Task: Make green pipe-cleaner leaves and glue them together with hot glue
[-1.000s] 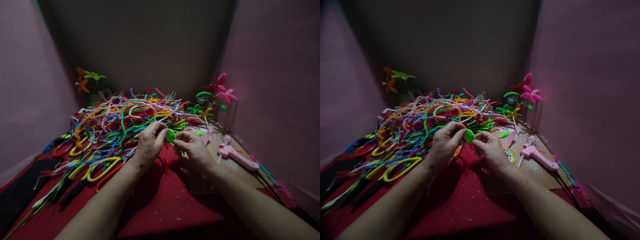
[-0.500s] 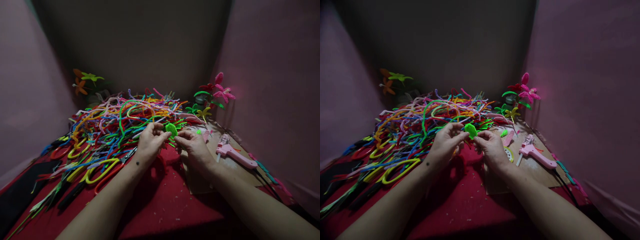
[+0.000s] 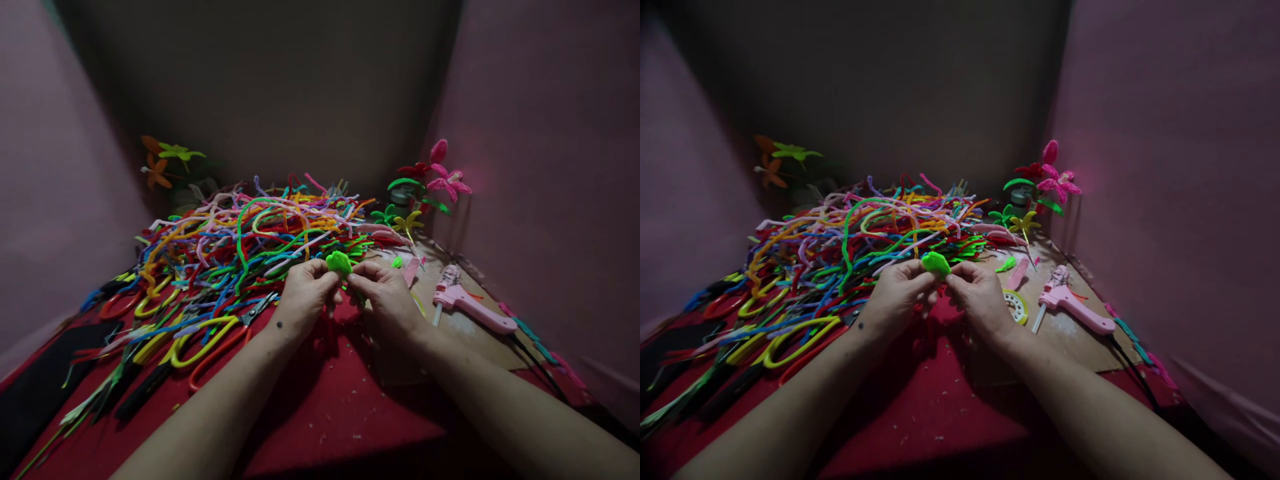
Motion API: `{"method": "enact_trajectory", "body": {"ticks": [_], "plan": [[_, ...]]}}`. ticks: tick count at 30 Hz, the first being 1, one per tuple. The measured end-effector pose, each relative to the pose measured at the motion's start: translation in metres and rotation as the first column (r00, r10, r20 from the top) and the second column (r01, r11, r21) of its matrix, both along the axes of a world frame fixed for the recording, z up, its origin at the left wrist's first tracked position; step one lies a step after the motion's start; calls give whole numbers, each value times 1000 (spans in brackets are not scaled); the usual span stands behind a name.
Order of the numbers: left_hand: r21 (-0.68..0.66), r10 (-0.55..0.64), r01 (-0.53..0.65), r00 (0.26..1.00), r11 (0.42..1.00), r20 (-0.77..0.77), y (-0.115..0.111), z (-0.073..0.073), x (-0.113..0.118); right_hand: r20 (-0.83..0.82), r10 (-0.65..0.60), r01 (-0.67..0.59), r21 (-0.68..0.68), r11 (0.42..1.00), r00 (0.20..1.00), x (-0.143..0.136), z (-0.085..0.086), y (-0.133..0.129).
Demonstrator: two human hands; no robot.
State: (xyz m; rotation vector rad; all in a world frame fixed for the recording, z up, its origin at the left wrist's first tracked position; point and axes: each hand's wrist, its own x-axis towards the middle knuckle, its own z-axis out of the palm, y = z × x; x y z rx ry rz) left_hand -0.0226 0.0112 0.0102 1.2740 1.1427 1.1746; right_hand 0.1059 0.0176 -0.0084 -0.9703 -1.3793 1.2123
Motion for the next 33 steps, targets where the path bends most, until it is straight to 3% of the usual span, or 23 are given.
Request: {"method": "enact_trajectory", "body": {"ticks": [10,15,21,25,33], "plan": [[-10,5,-5,1000,1000,19,-2,-2,2,-39,44,-47,-69,996,998,0,2,1],[7,11,-11,998,1000,-58,0,-1,1,-12,34,-35,-56,998,999,1,1,3],[220,123,-112,992,969,-36,7,-1,-4,86,-58,60,-22,998,995,1,2,4],[371,165,-103,976,923,-140,9,-4,-10,126,-62,63,-8,998,990,0,3,3],[474,204,-64,946,878,-251,8,-7,-13,129,-50,51,-3,999,990,0,5,1]]}}
